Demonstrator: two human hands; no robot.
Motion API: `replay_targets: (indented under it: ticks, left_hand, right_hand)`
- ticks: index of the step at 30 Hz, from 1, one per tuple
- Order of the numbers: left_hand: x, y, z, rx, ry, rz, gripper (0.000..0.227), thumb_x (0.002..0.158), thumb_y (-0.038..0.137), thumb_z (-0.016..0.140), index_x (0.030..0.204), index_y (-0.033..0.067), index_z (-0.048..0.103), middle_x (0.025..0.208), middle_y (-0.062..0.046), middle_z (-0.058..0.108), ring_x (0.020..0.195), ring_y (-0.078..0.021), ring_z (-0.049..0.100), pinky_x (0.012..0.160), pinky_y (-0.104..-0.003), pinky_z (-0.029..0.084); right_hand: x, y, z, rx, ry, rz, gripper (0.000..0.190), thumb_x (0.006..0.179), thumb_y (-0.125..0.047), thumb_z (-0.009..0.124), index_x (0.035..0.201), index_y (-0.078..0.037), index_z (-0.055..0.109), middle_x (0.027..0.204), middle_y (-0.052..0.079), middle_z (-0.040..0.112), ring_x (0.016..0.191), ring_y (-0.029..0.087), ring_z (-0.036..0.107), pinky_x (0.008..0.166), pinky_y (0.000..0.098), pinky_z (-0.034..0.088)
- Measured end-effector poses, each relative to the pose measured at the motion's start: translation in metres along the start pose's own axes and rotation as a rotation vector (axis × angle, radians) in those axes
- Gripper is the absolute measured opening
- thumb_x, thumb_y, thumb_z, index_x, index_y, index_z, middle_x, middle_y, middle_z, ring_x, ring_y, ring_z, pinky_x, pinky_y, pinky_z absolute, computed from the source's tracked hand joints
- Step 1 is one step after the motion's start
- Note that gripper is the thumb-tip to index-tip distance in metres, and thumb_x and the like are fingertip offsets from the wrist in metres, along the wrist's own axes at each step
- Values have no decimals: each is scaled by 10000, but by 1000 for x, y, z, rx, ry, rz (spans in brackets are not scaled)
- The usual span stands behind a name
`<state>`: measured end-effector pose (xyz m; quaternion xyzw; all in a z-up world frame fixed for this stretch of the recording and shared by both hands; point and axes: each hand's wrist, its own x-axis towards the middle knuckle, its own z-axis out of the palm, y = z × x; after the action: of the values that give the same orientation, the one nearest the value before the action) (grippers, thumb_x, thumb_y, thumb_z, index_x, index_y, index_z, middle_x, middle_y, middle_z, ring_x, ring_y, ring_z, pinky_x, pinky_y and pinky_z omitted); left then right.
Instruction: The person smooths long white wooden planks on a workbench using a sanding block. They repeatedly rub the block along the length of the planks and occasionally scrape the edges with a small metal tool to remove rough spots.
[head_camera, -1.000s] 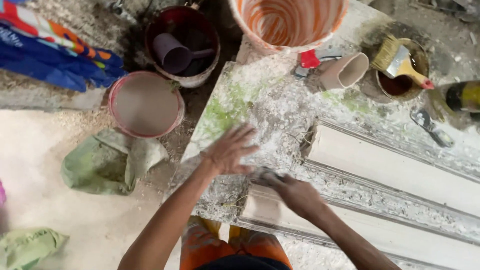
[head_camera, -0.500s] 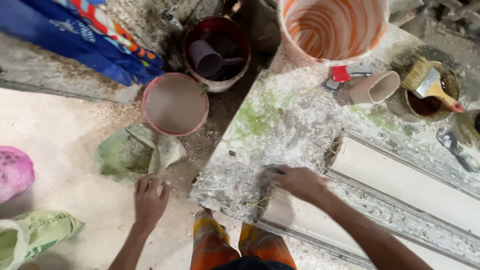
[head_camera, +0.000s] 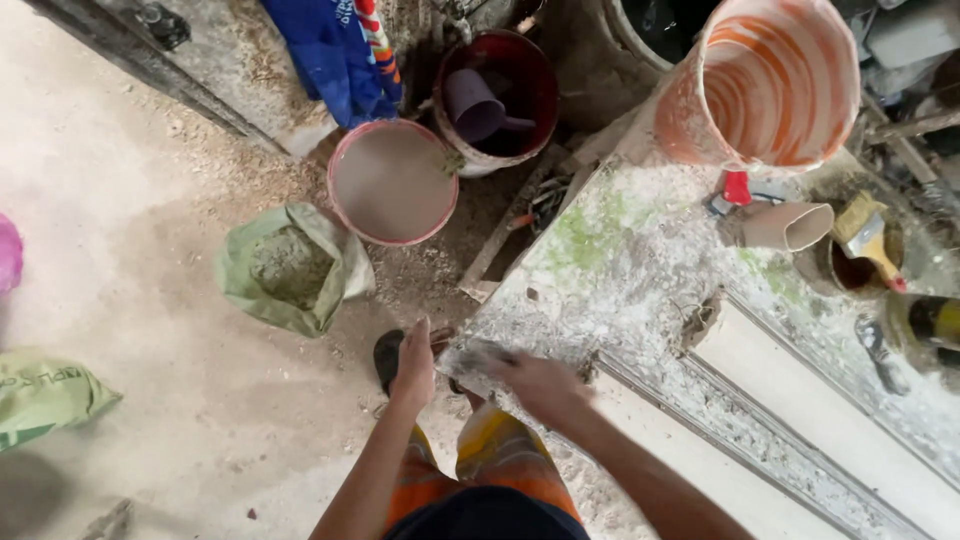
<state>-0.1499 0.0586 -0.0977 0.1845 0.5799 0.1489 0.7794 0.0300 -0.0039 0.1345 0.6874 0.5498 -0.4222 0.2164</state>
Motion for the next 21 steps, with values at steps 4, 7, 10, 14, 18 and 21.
replay_targets:
  ticks: [4,7,10,14,18,21]
  left_hand:
    - [-4,48,0,-103,5,-79,568,1064,512,417,1326,61,641,1109,-95,668,938,-230,642,874,-438,513]
    - [-2,16,-22,-84,13,-180,590,1049,536,387,1349,83,617,1180,-82,681,988,-255,661,887,-460,514]
    - [0,8,-31,-75,-48,-181,644,1048,557,382,1375,51,612,1242,-114,691,1044,-282,653,901,-479,506]
    - [16,-10,-73,-124,-143,-207,624,1034,540,428,1417,66,557,1333,-102,655,1152,-320,658,1014,-487,514]
    - [48,-18,-172,612,110,10,635,1083,546,450,1179,33,811,1004,-163,788,955,-444,707,835,-527,513]
    - [48,18,-189,1330,479,1015,444,896,519,705,998,100,812,988,-178,759,1011,-385,674,831,-443,541]
  right_hand:
    - [73,-16,-32,-397,78,-91,454,1063,-92,451,1511,-140,397,899,99,588,522,132,527,302,252,396]
    - [86,1,-25,-515,55,36,451,1050,-108,495,1461,46,392,757,89,529,487,105,509,295,265,350]
    - [78,-33,7,-480,46,37,446,1006,-84,537,1415,64,436,722,78,543,490,116,524,315,271,412]
    - [17,-112,27,-213,-26,-294,282,952,-171,643,1218,-77,656,881,141,606,767,282,703,560,434,616]
    - [-35,-83,23,304,257,-135,458,951,-243,689,1381,-123,588,849,169,704,779,325,704,594,461,573]
    - [-65,-33,54,898,297,147,469,1022,-244,601,1480,-169,535,846,223,714,723,328,682,562,408,512]
